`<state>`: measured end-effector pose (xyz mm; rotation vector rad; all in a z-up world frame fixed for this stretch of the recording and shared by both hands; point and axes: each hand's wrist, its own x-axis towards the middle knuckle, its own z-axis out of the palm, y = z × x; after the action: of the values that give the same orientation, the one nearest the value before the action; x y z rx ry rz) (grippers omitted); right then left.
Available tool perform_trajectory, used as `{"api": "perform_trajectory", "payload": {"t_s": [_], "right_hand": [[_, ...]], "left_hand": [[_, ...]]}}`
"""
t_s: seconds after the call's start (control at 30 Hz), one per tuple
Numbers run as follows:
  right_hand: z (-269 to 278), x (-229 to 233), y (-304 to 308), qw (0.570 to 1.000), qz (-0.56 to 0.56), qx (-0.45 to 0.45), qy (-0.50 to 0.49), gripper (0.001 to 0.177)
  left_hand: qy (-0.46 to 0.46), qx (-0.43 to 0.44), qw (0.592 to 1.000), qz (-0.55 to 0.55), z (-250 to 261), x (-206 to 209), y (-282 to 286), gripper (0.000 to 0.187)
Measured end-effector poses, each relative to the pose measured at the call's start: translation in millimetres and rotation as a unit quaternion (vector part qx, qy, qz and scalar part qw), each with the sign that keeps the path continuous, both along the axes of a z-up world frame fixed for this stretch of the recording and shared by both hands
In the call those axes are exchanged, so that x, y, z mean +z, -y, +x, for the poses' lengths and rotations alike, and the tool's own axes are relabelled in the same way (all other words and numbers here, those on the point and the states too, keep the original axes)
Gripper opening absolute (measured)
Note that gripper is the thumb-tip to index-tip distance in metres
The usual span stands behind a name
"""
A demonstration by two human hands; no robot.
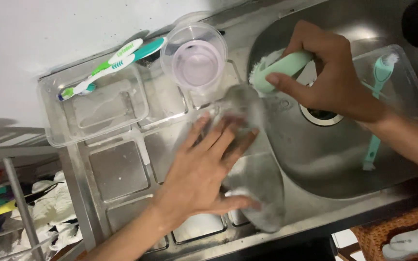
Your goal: Cleaning a white shoe by scrubbing it with a toothbrush and soap at a sink
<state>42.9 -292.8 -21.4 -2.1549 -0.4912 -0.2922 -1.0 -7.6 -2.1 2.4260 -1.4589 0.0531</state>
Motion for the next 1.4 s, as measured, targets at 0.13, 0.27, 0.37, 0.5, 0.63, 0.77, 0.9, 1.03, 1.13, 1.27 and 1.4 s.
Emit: {"api": "perform_trajectory", "payload": {"t_s": [0.13,0.27,0.37,0.5,0.63,0.77,0.9,1.03,1.13,1.27,1.4], "right_hand": [[-1,0,2,1.000,0.007,-0.020,-0.020,0.030],[2,-4,7,0.999,0.006,-0.030,0.010,0.032],[2,-4,7,0.999,0.020,-0.026,0.008,0.032],[2,-10,9,0.999,0.012,-0.026,0.022,0.030],[-5,-4,0,0.995,-0.008,-0.102,0.012,0.034],[-19,18,-17,0.998,0.007,-0.059,0.033,0.028],[-40,39,-38,0.998,-0.032,0.037,0.040,0.024],[-59,38,-59,0.988,-0.100,0.098,0.071,0.034],[-63,37,-66,0.984,-0.098,0.130,0.078,0.032],[-43,13,-46,0.978,-0.135,0.151,0.045,0.028],[-22,22,-28,0.981,-0.155,0.092,0.064,0.034]], "left_hand": [[0.089,0.072,0.993,0.018,-5,-3,-4,0.071],[0.028,-0.017,0.995,-0.097,3,10,-9,0.041],[-0.073,-0.103,0.988,-0.083,4,13,-9,0.040],[-0.006,0.058,0.998,-0.034,-3,4,-4,0.055],[0.033,0.113,0.992,0.039,-10,5,-8,0.045],[-0.015,0.083,0.996,-0.017,-31,-5,-5,0.037],[0.119,0.074,0.990,0.014,-54,-1,5,0.020],[0.160,0.089,0.981,0.059,-87,-17,12,0.040],[0.150,0.136,0.975,0.096,-97,-20,18,0.075],[0.191,0.127,0.967,0.108,-93,-15,17,0.076],[0.120,0.141,0.979,0.080,-99,-27,19,0.079]]}}
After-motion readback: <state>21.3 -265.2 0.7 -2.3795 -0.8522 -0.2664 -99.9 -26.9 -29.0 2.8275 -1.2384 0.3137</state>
